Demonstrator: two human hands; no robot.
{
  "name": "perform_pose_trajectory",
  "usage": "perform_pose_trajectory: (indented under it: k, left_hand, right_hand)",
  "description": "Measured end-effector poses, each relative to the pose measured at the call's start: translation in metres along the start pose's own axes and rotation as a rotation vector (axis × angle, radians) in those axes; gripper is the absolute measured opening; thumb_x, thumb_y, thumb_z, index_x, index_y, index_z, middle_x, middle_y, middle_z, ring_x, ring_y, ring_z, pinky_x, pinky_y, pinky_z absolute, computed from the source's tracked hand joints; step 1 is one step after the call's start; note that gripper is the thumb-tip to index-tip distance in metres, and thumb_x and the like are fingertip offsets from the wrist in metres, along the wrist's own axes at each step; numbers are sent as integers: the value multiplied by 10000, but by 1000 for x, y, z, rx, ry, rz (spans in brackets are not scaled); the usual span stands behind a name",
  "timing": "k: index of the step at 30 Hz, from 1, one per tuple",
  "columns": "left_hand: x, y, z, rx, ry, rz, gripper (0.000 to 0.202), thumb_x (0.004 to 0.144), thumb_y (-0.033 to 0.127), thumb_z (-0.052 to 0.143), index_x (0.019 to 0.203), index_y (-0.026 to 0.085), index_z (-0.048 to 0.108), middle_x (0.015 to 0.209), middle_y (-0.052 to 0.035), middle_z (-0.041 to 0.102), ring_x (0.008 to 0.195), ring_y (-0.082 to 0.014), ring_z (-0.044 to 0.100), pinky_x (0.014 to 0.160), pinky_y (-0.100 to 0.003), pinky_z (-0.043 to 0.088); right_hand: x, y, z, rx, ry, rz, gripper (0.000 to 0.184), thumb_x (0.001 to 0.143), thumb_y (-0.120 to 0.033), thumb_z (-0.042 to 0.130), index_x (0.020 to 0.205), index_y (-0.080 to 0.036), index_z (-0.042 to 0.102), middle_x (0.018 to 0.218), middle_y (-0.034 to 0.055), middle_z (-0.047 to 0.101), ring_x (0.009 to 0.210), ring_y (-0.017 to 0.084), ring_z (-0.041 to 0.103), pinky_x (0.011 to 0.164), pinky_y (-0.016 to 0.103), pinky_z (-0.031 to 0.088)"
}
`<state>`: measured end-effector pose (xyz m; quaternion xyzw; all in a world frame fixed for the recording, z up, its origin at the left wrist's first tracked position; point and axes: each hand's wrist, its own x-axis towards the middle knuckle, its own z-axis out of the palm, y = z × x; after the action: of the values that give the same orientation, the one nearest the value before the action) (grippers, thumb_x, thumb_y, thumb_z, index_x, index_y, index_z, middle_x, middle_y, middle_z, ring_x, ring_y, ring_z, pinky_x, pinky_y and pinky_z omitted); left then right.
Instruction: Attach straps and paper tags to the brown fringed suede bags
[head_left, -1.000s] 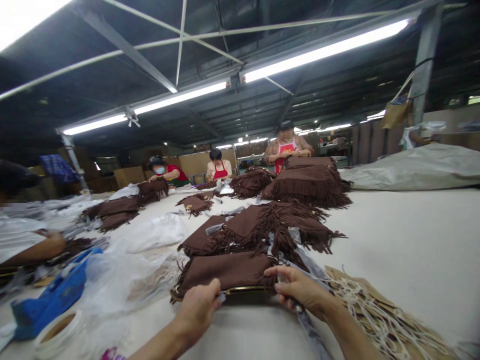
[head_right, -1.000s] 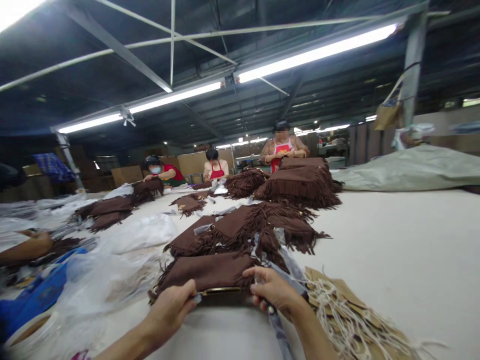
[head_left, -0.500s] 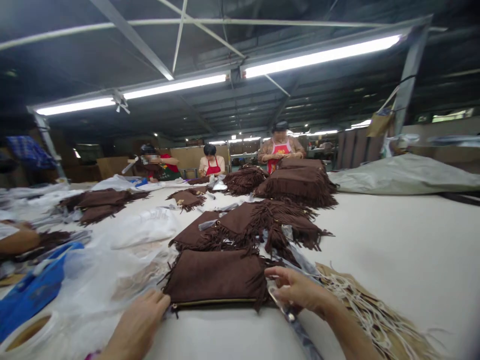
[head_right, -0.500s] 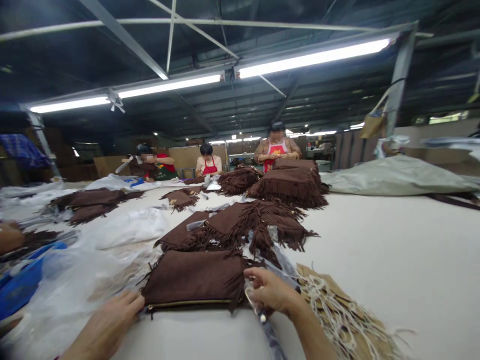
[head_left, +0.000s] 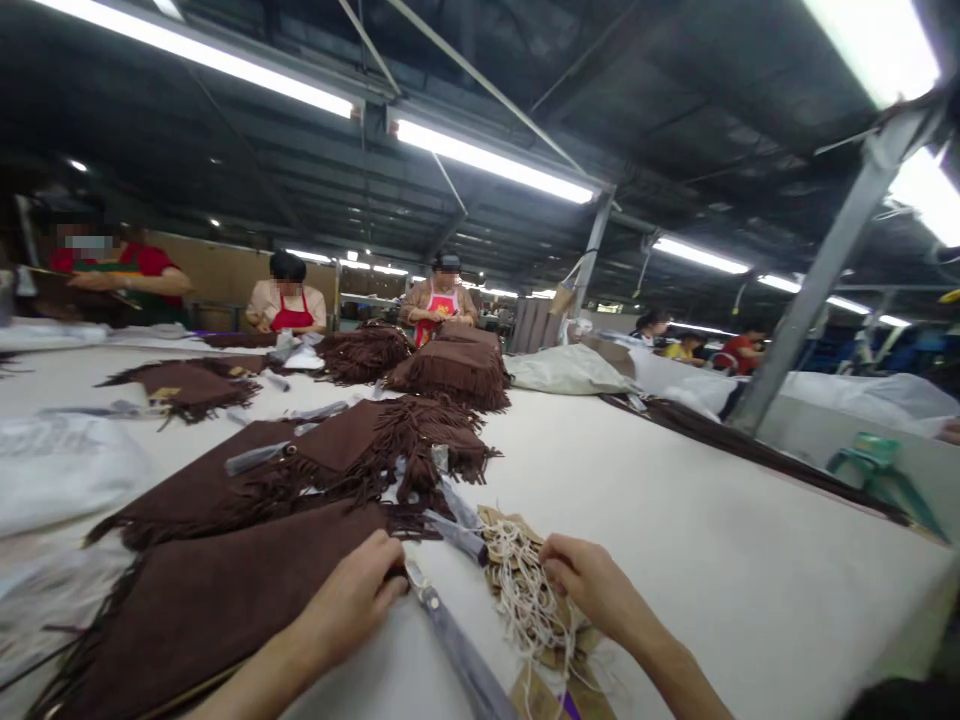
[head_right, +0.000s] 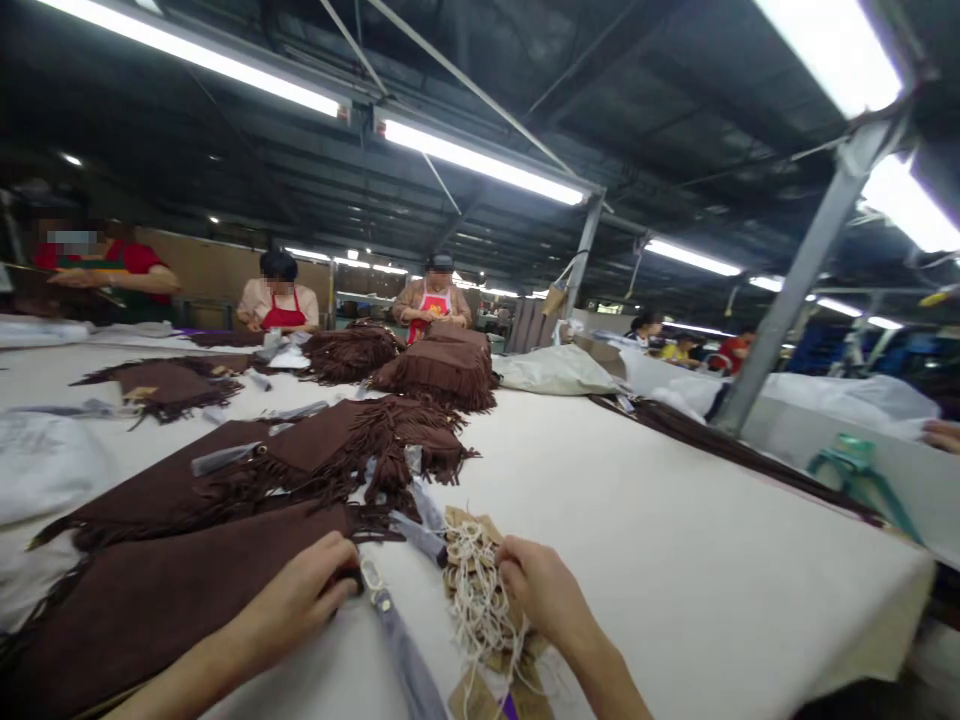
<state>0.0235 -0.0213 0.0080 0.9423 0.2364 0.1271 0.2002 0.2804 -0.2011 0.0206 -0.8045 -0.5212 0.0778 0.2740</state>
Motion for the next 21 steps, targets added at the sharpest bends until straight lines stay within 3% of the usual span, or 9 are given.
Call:
perform_pose_trajectory:
  k: [3,6,11,13,15,18,21]
  left_hand:
    - [16,-19,1,57,35,-111,141,906,155,460,874,163,597,982,-80,598,949,-218,598,857,-321,452]
    - [19,-30,7,156,31,-117,182,924,144,421,934,160,602,1061,-92,576,959,-226,608,853,-336,459]
    - [15,-29,12,284,10,-59,280,938,101,328,909,163,600,1015,-91,577,934,-235,614,808,-345,471]
    - [15,-25,9,334,-23,-64,288,923,80,323,859,161,592,965,-91,580,887,-234,620,776,-340,474]
    - [15,-21,6,370,-43,-68,295,908,60,315,837,163,581,935,-90,580,841,-228,625,745,-332,472]
    - [13,-19,5,381,-21,-46,303,894,45,301,836,172,570,916,-83,580,817,-223,629,719,-319,463]
    - [10,-21,3,355,-1,-23,304,891,50,297,837,179,567,922,-81,586,824,-222,633,709,-312,455]
  right_hand:
    - [-21,6,2,-5,-12,2,183,816,-190,445,772,-221,619,650,-13,643,640,163,586,613,253,391]
    - [-45,2,5,22,-48,-58,185,841,-194,458,773,-216,629,714,-4,660,700,162,598,650,251,405]
    - [-77,-22,12,-9,-187,-152,138,789,-169,590,889,-210,675,910,29,668,853,183,616,753,266,449]
    - [-86,-25,20,-82,-233,-145,231,727,-152,660,952,-197,678,1017,61,657,913,213,618,789,289,479]
    - [-93,-20,34,-156,-222,-126,311,715,-135,666,1023,-178,675,1093,106,652,978,260,621,845,332,509]
    - [-104,3,55,-218,-148,-179,444,817,-123,545,1251,-202,600,1182,147,651,1078,314,614,925,402,520]
    - [-109,21,59,-148,-27,-249,562,876,-76,396,1393,-283,478,1269,131,616,1136,299,602,937,392,527]
